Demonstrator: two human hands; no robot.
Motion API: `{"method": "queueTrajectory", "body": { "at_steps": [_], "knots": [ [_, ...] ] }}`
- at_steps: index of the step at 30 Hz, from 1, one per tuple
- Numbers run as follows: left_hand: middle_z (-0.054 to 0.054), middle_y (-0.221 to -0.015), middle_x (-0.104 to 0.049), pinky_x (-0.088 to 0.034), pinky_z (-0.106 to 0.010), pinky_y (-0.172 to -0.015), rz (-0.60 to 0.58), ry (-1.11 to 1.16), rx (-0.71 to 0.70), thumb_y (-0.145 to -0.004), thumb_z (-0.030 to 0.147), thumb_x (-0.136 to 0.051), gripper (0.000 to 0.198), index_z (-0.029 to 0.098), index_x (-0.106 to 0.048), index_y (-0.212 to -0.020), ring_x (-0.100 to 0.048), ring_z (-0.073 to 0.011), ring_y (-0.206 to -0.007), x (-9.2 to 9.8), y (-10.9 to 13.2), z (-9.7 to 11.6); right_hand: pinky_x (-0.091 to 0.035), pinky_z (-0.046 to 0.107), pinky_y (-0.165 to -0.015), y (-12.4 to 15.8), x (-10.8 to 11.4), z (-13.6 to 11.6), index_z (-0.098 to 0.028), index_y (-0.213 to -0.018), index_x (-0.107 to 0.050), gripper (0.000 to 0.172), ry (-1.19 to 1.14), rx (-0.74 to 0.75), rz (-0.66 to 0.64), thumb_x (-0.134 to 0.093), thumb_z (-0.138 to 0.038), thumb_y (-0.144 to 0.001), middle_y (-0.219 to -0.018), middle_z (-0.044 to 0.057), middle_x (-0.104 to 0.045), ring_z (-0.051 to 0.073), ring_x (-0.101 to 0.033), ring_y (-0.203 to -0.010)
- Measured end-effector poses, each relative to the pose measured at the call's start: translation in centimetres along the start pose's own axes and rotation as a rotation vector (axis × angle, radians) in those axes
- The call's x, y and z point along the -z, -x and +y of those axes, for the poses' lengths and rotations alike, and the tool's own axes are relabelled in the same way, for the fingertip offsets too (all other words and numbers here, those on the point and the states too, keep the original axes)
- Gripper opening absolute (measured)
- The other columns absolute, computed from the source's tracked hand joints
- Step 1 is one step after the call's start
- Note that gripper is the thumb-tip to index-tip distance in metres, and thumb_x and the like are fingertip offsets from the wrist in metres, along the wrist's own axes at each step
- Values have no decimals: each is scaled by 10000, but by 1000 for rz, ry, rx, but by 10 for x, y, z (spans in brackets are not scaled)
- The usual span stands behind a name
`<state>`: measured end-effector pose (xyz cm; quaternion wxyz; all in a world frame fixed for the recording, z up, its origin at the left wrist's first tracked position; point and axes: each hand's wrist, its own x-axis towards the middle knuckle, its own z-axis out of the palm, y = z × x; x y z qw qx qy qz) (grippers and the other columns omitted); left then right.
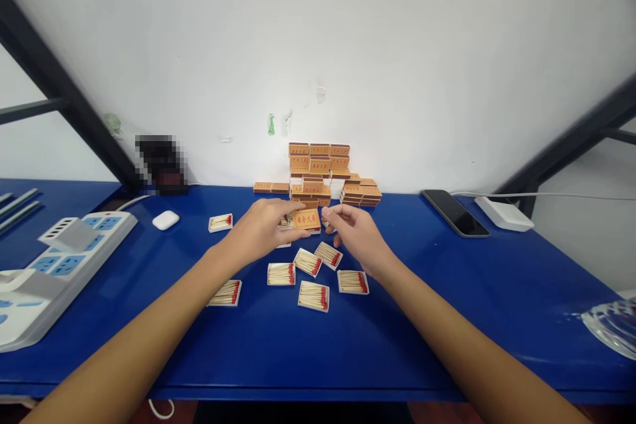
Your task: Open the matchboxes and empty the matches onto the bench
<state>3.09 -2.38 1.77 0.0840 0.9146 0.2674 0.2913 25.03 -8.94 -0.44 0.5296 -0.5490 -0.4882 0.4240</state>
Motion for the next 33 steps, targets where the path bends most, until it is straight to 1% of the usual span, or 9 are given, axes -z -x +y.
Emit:
{"method": "queueTrajectory", "body": {
  "at_steps": [3, 8, 9, 11, 13, 18, 24, 29, 33],
  "knots": [
    [-102, -1121, -805, -612, -385, -823, 38, -11, -45, -899, 409, -821, 431, 165, -745, -1247, -763, -261, -975, -3, 1, 7, -448, 271, -496, 4, -3, -2, -190, -843, -724, 513, 20, 7, -58, -743, -702, -811, -722, 4, -611, 124, -505, -580],
    [-99, -1068, -802, -621, -380, -790, 153, -35, -30, -903, 415, -816, 428, 159, -738, -1237, -761, -239, -883, -3, 2, 6, -492, 249, -545, 3, 1, -4, -201, -885, -734, 476, -115, 29, 239, -777, -664, -787, -940, 65, -699, 186, -618, -835],
    [-99, -1069, -801, -623, -380, -793, 168, -35, -31, -902, 409, -818, 428, 161, -736, -1241, -761, -237, -883, -3, 2, 5, -512, 250, -570, 4, -1, -5, -205, -896, -740, 468, -145, 25, 223, -768, -661, -798, -1012, 77, -710, 201, -628, -907],
    [-100, -1089, -802, -629, -385, -807, 194, -28, -37, -910, 401, -811, 415, 168, -735, -1244, -767, -244, -913, -5, 2, 7, -554, 268, -627, 9, -7, -7, -213, -913, -748, 456, -195, 2, 67, -745, -661, -826, -1098, 85, -718, 220, -634, -993],
    [-101, -1130, -804, -636, -395, -830, 207, -11, -39, -923, 404, -797, 404, 177, -733, -1252, -776, -256, -962, -8, 2, 10, -573, 288, -665, 14, -13, -8, -217, -910, -744, 451, -226, -22, -72, -741, -662, -837, -1084, 77, -722, 218, -637, -986],
    [-89, -1189, -803, -652, -381, -871, 201, 46, -47, -896, 439, -823, 477, 201, -721, -1297, -791, -260, -1015, -15, 2, 16, -519, 268, -642, 14, -11, -7, -198, -804, -738, 444, -167, -42, -54, -804, -638, -793, -932, 56, -713, 175, -597, -855],
    [-98, -1149, -814, -661, -373, -782, 202, 17, -10, -832, 526, -854, 568, 197, -742, -1281, -805, -275, -935, -14, 2, 12, -502, 283, -631, 6, 2, -4, -195, -815, -749, 458, -127, -41, -78, -840, -638, -744, -892, 56, -712, 160, -584, -773],
    [-75, -1146, -818, -633, -381, -850, 199, 10, 81, -887, 556, -794, 458, 207, -791, -1183, -793, -267, -955, 7, 6, 5, -503, 264, -601, -10, 35, -6, -184, -820, -758, 458, -71, -39, 36, -866, -614, -706, -913, 80, -726, 179, -620, -811],
    [-64, -1138, -816, -607, -368, -853, 13, 55, 186, -877, 590, -783, 442, 242, -811, -1148, -769, -261, -972, 27, 24, -6, -405, 258, -501, -41, 87, -4, -188, -791, -720, 306, 114, 1, 383, -817, -478, -779, -706, 40, -653, 147, -537, -628]
  ]
}}
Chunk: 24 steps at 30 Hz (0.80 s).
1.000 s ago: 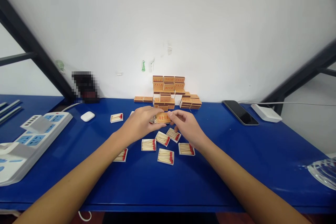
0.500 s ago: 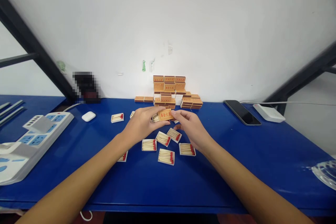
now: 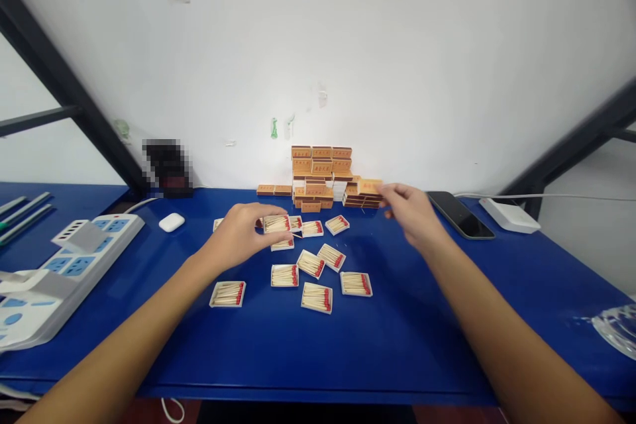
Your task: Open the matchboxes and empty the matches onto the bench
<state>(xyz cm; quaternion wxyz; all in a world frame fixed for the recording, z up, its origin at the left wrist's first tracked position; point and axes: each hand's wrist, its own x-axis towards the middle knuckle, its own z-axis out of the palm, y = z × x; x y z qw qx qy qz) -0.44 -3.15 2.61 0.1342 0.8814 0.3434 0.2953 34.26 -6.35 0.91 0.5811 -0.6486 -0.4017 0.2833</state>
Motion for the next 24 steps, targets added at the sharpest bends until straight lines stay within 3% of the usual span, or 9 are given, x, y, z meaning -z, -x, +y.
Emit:
{"method": "queueTrajectory", "body": {
  "at_steps": [4, 7, 12, 15, 20, 24],
  "knots": [
    [-65, -1052, -808, -563, -348, -691, -97, -28, 105, -819, 598, -824, 421, 297, -829, -1114, -713, -235, -797, 12, 21, -15, -419, 300, -544, -54, 23, 11, -186, -759, -674, 241, 288, 20, 158, -696, -394, -878, -780, 92, -725, 170, -571, -630],
    [-55, -1007, -799, -547, -343, -683, -136, 6, 111, -808, 598, -833, 384, 310, -832, -1062, -694, -233, -795, 14, 30, -20, -463, 324, -624, -80, 20, 19, -187, -728, -651, 246, 450, 59, 155, -694, -378, -878, -786, 116, -747, 196, -616, -671],
    [-39, -970, -801, -558, -324, -730, -254, 94, 78, -872, 501, -806, 241, 286, -823, -980, -711, -225, -871, 13, 35, -18, -473, 346, -694, -94, 5, 25, -183, -752, -688, 267, 576, 116, 111, -744, -427, -843, -717, 101, -726, 226, -639, -704],
    [-42, -969, -801, -560, -322, -720, -251, 85, 73, -880, 499, -797, 254, 281, -819, -1007, -714, -219, -859, 16, 33, -19, -448, 347, -704, -92, 9, 25, -175, -837, -730, 312, 724, 153, 134, -693, -478, -901, -774, 118, -752, 241, -656, -741],
    [-46, -924, -793, -536, -318, -677, -159, 17, 133, -908, 555, -735, 324, 247, -815, -967, -676, -189, -733, 24, -2, -42, -389, 345, -677, -74, 20, 24, -191, -881, -751, 416, 852, 235, 109, -509, -501, -1017, -890, 137, -778, 262, -665, -797],
    [-125, -1130, -777, -540, -390, -857, -77, -206, 119, -901, 494, -704, 401, 176, -767, -1135, -706, -273, -964, 18, -49, -88, -355, 340, -649, -46, 23, 21, -202, -829, -731, 470, 863, 315, 103, -489, -560, -1011, -810, 116, -743, 244, -635, -724]
  ]
}}
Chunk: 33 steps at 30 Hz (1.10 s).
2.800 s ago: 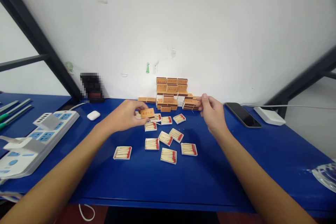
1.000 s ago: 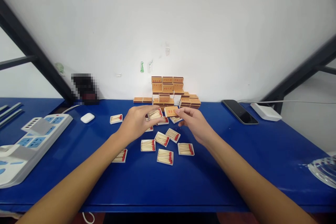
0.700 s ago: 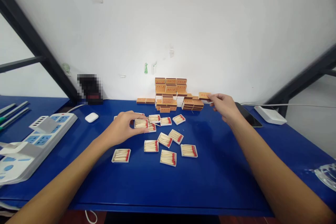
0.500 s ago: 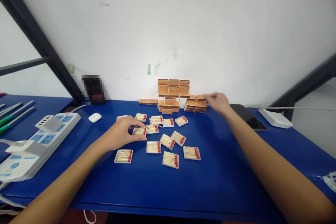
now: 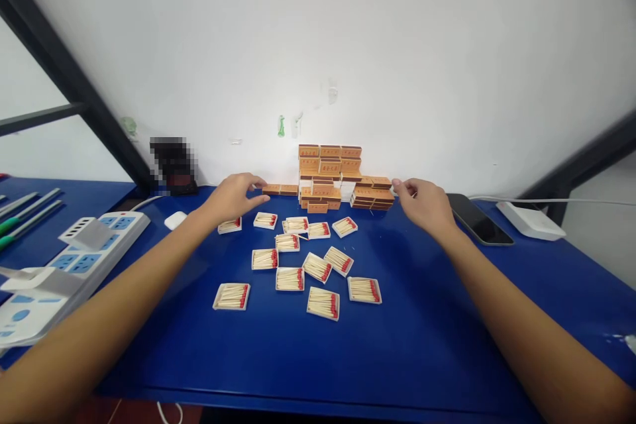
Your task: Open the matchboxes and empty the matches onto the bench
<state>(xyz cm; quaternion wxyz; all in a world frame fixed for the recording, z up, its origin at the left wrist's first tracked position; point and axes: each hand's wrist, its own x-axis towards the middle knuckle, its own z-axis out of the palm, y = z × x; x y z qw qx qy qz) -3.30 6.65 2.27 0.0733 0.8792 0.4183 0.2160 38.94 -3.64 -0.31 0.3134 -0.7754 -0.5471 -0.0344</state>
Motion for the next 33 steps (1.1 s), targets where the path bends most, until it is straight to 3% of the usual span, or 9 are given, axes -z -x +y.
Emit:
{"method": "queueTrajectory", "body": {
  "at_steps": [3, 6, 9, 14, 19, 22, 26, 29, 33],
  "knots": [
    [-154, -1150, -749, -512, -422, -952, -40, -25, 5, -857, 509, -714, 450, 148, -738, -1126, -684, -317, -1053, -17, -28, -23, -344, 333, -640, 17, 7, -8, -214, -759, -698, 537, -38, 34, 7, -466, -632, -1004, -740, 93, -719, 230, -608, -681],
    [-117, -1005, -715, -507, -395, -860, -89, -23, 17, -834, 567, -718, 462, 165, -706, -1060, -660, -281, -917, -31, -40, -33, -340, 334, -641, 25, 12, -15, -218, -738, -686, 615, -73, 68, 33, -425, -711, -996, -725, 91, -716, 226, -593, -666],
    [-81, -920, -658, -482, -379, -801, -58, -27, 12, -809, 609, -737, 474, 184, -669, -1008, -610, -253, -843, -36, -40, -34, -338, 340, -644, 25, 13, -17, -213, -746, -695, 664, -78, 74, 52, -402, -759, -985, -731, 104, -717, 234, -592, -667],
    [-80, -982, -672, -482, -375, -826, -37, 63, 12, -763, 613, -774, 466, 206, -602, -911, -622, -249, -899, -36, -39, -33, -341, 337, -655, 23, 15, -11, -215, -768, -706, 576, -61, 57, 80, -448, -671, -1008, -724, 89, -707, 229, -581, -664],
    [-36, -866, -676, -469, -344, -728, -42, 162, 191, -689, 603, -828, 600, 179, -645, -1071, -629, -220, -787, -37, -38, -34, -344, 339, -663, 24, 17, -10, -218, -765, -709, 499, -71, 56, 117, -484, -587, -1015, -718, 77, -701, 222, -570, -665],
    [-18, -789, -660, -431, -327, -659, -76, 167, 242, -687, 608, -830, 548, 177, -715, -1005, -589, -192, -710, -36, -36, -32, -346, 343, -661, 23, 18, -10, -216, -771, -720, 533, -78, 48, 118, -466, -614, -1017, -689, 77, -688, 227, -574, -657],
    [-64, -889, -724, -470, -333, -714, -61, 176, 182, -664, 587, -868, 456, 181, -743, -831, -613, -203, -791, -34, -37, -29, -356, 350, -666, 23, 18, -9, -214, -768, -725, 548, -80, 36, 123, -469, -635, -1008, -702, 87, -706, 237, -596, -668],
    [-87, -967, -761, -504, -344, -780, -69, 234, 158, -664, 553, -880, 438, 180, -745, -851, -648, -222, -868, -32, -36, -28, -363, 352, -662, 23, 20, -9, -209, -774, -731, 551, -96, 35, 151, -470, -636, -1005, -718, 92, -720, 235, -606, -667],
    [-66, -869, -736, -492, -339, -719, -81, 179, 163, -674, 511, -865, 443, 175, -774, -948, -647, -225, -796, -22, -23, -16, -390, 345, -660, 26, 22, -15, -202, -768, -732, 550, -208, 46, 140, -491, -641, -997, -674, 69, -699, 208, -597, -624]
  ]
}}
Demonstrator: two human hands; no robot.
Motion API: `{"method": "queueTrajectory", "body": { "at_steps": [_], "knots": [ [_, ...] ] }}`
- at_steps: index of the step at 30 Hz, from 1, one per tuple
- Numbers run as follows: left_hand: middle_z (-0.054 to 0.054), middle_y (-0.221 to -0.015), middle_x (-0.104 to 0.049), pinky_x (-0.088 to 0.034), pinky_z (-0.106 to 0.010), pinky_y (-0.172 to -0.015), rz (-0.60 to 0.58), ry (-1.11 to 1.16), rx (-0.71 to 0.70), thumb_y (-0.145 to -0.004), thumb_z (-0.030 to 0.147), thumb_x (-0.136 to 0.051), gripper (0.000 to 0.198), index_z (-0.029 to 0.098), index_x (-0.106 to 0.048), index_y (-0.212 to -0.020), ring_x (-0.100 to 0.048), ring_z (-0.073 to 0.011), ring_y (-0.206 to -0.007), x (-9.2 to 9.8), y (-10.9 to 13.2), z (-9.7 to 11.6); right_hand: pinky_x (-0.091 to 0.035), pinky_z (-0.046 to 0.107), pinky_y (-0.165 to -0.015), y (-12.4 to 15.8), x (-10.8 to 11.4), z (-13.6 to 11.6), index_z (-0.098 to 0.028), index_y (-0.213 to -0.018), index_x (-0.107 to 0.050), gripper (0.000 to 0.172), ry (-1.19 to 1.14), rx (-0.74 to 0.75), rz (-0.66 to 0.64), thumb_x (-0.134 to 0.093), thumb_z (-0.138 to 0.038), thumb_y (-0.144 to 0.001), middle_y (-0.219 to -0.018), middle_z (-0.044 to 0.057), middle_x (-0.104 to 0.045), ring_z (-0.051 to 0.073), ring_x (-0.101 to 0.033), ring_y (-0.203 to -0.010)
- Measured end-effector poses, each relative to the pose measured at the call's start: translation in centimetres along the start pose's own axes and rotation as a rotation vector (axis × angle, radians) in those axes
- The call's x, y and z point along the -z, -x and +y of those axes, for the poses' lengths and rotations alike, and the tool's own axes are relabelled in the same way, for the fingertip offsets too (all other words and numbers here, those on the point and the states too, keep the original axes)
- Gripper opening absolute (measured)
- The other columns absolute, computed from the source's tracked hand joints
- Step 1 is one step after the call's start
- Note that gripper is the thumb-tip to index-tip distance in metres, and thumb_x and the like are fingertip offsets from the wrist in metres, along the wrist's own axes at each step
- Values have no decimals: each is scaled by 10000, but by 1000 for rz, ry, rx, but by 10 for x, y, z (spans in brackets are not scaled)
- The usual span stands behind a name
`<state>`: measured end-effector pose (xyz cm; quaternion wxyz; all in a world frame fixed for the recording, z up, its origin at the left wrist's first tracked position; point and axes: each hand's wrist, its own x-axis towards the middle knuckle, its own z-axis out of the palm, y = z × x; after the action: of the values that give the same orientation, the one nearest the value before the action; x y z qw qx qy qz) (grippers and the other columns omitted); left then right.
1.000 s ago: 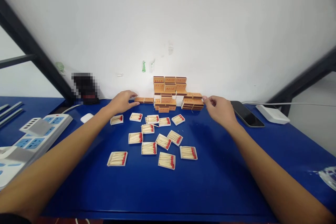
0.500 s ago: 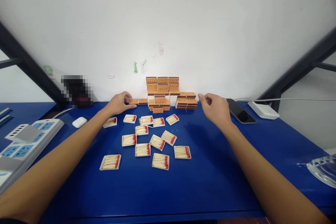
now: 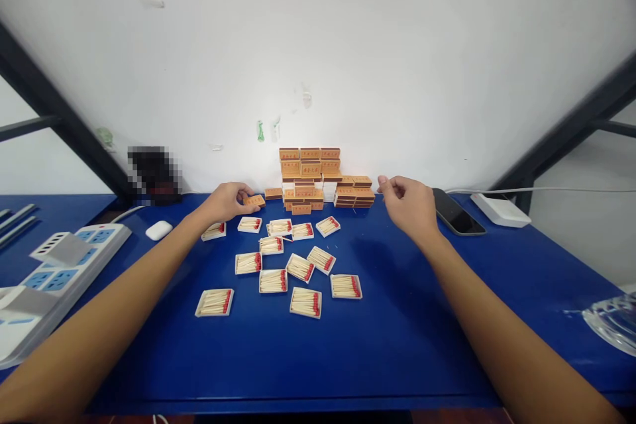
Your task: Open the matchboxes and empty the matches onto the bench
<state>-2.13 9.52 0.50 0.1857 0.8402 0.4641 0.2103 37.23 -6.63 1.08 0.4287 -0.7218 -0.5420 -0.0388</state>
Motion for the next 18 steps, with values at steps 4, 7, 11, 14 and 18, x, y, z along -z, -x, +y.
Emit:
{"method": "queueTrajectory", "body": {
  "at_steps": [4, 7, 11, 14, 18],
  "knots": [
    [-65, -919, -687, -501, -340, -735, 134, -80, -167, -794, 477, -770, 349, 184, -800, -981, -628, -213, -783, 9, 36, 34, -411, 330, -605, 10, -4, -17, -192, -754, -717, 603, -283, -35, -134, -527, -731, -945, -645, 52, -662, 183, -562, -584],
    [-53, -965, -694, -510, -325, -747, 178, -50, -289, -870, 421, -734, 320, 196, -764, -1096, -612, -189, -784, 9, 63, 66, -421, 302, -559, 25, -14, -38, -189, -841, -718, 606, -583, -121, -252, -600, -781, -883, -683, 35, -654, 157, -539, -582],
    [-43, -948, -719, -508, -309, -728, 236, 19, -388, -897, 341, -735, 262, 186, -729, -1107, -626, -178, -786, -3, 81, 97, -439, 266, -535, 57, -31, -74, -212, -937, -690, 560, -797, -263, -256, -714, -757, -812, -849, 40, -685, 155, -564, -681],
    [-45, -960, -738, -521, -304, -733, 223, 70, -435, -891, 266, -736, 236, 185, -724, -1113, -652, -176, -800, -15, 87, 110, -487, 264, -566, 85, -41, -99, -234, -1000, -704, 495, -862, -203, -462, -670, -714, -882, -986, 50, -685, 186, -606, -828],
    [-46, -980, -738, -528, -291, -722, 167, 123, -484, -912, 205, -713, 233, 184, -724, -1143, -653, -163, -803, -22, 93, 119, -527, 297, -639, 105, -48, -112, -218, -965, -736, 508, -877, -77, -724, -580, -701, -954, -1006, 63, -688, 192, -609, -848]
  ]
}}
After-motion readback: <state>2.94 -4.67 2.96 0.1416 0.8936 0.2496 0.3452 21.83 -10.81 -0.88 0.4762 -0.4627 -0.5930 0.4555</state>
